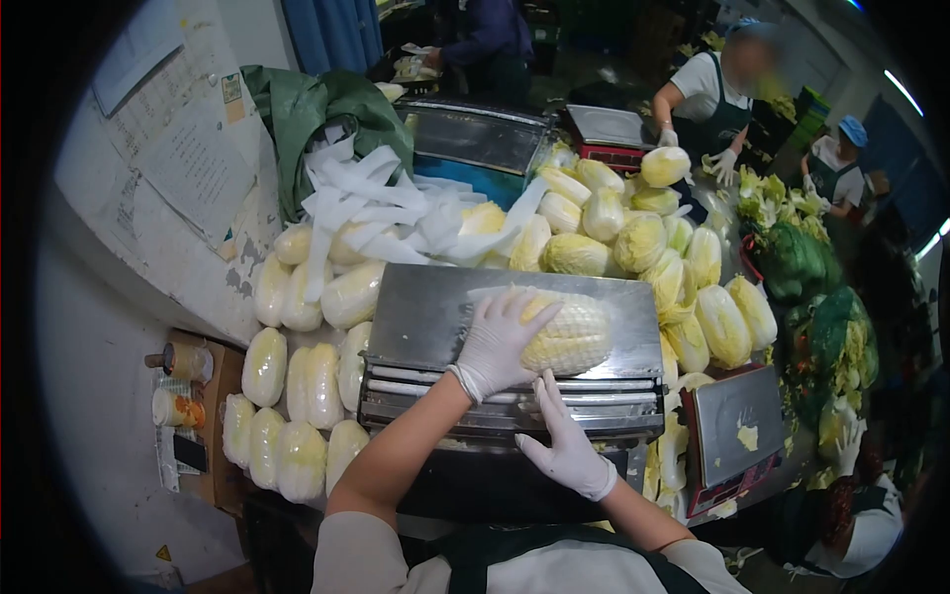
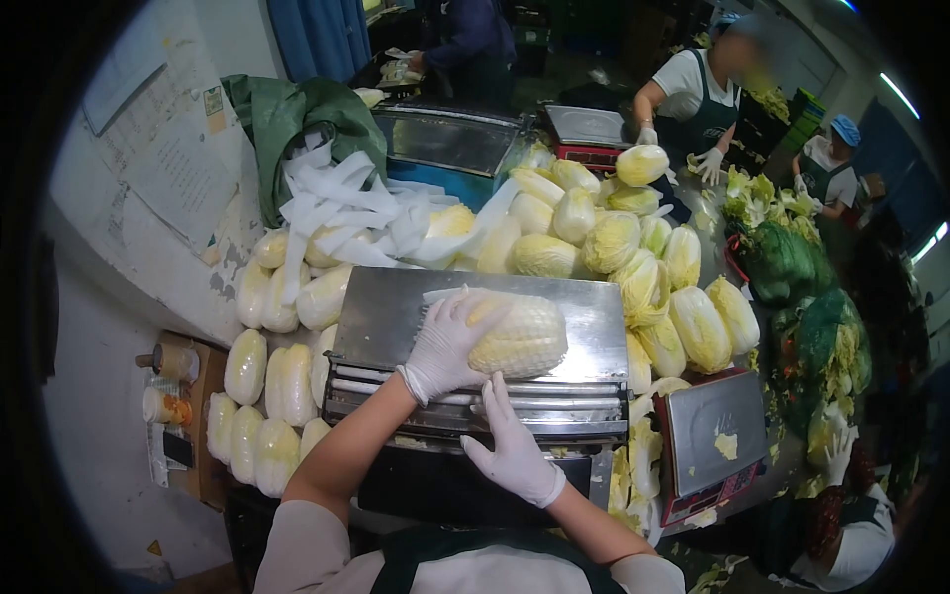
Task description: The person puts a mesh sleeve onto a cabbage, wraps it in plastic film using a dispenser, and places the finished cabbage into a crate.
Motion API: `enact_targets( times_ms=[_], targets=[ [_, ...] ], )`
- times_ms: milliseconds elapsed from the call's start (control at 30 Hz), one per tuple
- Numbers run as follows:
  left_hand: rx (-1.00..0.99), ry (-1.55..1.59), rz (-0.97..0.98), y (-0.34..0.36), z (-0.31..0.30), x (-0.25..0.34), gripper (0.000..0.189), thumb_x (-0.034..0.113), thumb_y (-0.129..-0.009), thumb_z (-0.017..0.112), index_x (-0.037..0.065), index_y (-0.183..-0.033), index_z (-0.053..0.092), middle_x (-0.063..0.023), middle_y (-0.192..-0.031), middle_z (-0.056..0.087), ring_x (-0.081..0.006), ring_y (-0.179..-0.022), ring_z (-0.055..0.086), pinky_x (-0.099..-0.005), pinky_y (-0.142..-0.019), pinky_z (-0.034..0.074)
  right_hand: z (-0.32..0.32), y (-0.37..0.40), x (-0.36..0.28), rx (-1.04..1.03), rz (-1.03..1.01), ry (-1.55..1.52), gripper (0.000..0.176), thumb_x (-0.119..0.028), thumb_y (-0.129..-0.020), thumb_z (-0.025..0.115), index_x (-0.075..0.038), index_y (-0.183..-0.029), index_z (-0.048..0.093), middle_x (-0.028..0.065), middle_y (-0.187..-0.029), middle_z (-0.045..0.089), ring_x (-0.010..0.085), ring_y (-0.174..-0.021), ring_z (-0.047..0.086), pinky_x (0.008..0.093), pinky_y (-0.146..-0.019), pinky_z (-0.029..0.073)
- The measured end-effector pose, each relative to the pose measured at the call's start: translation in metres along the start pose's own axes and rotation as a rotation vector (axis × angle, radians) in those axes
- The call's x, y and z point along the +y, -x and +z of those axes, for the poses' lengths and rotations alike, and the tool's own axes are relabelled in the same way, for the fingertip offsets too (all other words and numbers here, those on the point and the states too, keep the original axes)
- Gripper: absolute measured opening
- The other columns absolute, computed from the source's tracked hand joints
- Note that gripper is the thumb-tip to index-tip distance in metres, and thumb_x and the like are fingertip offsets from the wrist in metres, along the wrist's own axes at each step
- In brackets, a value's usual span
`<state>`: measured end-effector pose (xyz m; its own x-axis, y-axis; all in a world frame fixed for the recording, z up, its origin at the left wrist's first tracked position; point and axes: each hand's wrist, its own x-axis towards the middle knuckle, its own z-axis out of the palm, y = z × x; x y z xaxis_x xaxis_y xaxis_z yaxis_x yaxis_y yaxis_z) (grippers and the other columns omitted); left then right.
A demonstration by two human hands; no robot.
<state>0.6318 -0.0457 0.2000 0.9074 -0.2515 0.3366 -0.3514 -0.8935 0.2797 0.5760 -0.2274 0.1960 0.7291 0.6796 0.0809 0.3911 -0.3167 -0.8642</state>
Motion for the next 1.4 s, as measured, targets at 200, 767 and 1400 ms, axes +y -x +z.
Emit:
enact_targets(
  times_ms=[200, 767, 1400],
  targets=[
    [0.006, -0.008, 0.006, 0.001, 0.001, -0.001, 0.085, 0.045, -0.057, 0.071, 0.022, -0.132, 0.039, -0.0162, -0.125, 0.04, -0.0377, -0.116, 0.036, -0.0453, -0.1, 0.025, 0.008, 0.0, 0.006, 0.047, 0.005, 0.001, 0.081, -0.013, -0.079, 0.061, 0.008, -0.137, 0.009, 0.0304, -0.142, 0.008, 0.0343, -0.135, 0.012, 0.0355, -0.107, 0.018],
    [-0.046, 0.022, -0.011, -0.002, -0.002, -0.002, 0.088, 0.039, -0.054, 0.075, 0.02, -0.132, 0.039, -0.015, -0.128, 0.038, -0.0389, -0.119, 0.034, -0.0455, -0.101, 0.024, 0.014, -0.003, 0.008, 0.142, -0.03, -0.15, 0.068, -0.001, -0.077, 0.058, 0.002, -0.136, 0.024, 0.0212, -0.138, 0.028, 0.021, -0.103, 0.051, 0.0303, -0.09, 0.04],
    [-0.131, 0.034, 0.05, -0.009, -0.01, -0.011, 0.094, 0.039, -0.055, 0.077, 0.021, -0.135, 0.032, -0.0156, -0.131, 0.036, -0.0349, -0.12, 0.034, -0.0444, -0.101, 0.026, -0.029, 0.11, 0.046, -0.958, 0.686, -0.268, 0.04, -0.037, -0.089, 0.051, -0.001, -0.1, 0.064, 0.005, -0.085, 0.065, 0.0129, -0.073, 0.058, 0.0242, -0.072, 0.046]
  ],
)
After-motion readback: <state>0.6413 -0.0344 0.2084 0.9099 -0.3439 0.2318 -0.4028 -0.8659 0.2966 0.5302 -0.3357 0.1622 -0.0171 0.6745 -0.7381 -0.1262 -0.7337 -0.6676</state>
